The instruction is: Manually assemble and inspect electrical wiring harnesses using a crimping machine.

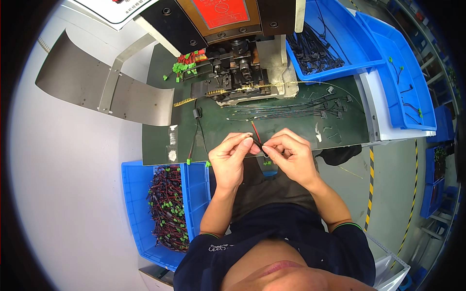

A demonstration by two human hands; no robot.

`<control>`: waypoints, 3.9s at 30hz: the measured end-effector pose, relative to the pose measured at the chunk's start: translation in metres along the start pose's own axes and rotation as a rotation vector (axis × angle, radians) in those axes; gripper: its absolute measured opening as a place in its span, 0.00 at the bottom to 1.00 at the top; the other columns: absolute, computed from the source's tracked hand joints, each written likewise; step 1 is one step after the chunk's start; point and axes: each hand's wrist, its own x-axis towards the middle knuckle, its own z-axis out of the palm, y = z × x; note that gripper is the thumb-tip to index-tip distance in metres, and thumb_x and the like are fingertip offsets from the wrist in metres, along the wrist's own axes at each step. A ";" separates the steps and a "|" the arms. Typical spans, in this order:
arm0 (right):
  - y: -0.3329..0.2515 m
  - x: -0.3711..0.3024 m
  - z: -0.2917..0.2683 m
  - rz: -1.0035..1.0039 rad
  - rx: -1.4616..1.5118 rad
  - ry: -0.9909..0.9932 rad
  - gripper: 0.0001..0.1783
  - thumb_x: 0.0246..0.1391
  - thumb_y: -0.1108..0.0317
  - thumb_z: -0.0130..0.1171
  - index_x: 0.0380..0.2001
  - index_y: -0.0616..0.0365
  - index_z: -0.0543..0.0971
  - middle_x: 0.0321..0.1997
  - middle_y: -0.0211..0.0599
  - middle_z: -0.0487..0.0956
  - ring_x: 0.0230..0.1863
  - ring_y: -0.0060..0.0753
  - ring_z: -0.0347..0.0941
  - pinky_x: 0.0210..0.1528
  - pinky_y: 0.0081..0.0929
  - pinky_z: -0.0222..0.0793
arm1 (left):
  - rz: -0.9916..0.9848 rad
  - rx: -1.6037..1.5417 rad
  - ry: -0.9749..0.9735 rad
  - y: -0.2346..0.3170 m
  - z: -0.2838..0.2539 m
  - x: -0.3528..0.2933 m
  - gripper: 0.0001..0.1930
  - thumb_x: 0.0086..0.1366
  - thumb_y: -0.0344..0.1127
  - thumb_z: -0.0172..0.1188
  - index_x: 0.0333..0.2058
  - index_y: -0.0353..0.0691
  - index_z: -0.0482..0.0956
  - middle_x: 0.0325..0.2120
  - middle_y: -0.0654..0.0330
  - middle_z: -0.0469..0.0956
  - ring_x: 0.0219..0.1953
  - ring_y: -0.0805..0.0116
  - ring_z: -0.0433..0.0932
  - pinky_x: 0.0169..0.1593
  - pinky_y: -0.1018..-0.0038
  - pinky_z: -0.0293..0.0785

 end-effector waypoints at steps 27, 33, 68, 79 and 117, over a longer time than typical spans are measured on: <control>0.000 -0.006 0.000 0.210 0.210 -0.130 0.05 0.62 0.72 0.58 0.35 0.62 0.74 0.30 0.26 0.77 0.32 0.12 0.72 0.30 0.12 0.67 | 0.311 0.328 -0.181 0.006 0.009 0.003 0.04 0.59 0.20 0.61 0.32 0.34 0.77 0.47 0.54 0.71 0.45 0.68 0.73 0.45 0.77 0.72; -0.012 -0.001 0.008 0.132 0.253 -0.095 0.08 0.62 0.70 0.57 0.32 0.64 0.76 0.26 0.27 0.76 0.29 0.12 0.69 0.29 0.16 0.66 | 0.069 0.058 -0.205 0.012 0.005 -0.007 0.02 0.61 0.21 0.61 0.33 0.32 0.78 0.46 0.54 0.71 0.43 0.69 0.75 0.42 0.78 0.75; -0.003 0.014 -0.007 0.400 0.161 -0.247 0.11 0.63 0.68 0.56 0.32 0.62 0.83 0.25 0.29 0.81 0.21 0.12 0.70 0.22 0.14 0.63 | -0.082 -0.017 -0.174 -0.011 -0.007 0.003 0.08 0.64 0.22 0.60 0.41 0.27 0.82 0.41 0.56 0.74 0.35 0.72 0.78 0.36 0.80 0.78; -0.002 0.017 -0.003 0.339 0.150 -0.262 0.11 0.63 0.69 0.54 0.33 0.63 0.83 0.24 0.30 0.81 0.22 0.15 0.71 0.23 0.17 0.66 | -0.052 0.059 -0.110 -0.016 -0.008 0.005 0.07 0.62 0.22 0.61 0.40 0.29 0.83 0.39 0.58 0.75 0.34 0.76 0.75 0.36 0.82 0.72; 0.023 0.099 0.024 0.432 0.508 0.094 0.13 0.63 0.68 0.55 0.38 0.71 0.80 0.28 0.36 0.81 0.23 0.17 0.71 0.16 0.12 0.54 | 0.340 1.615 0.220 -0.014 -0.090 0.067 0.18 0.65 0.37 0.59 0.52 0.39 0.76 0.57 0.54 0.70 0.57 0.54 0.68 0.56 0.60 0.65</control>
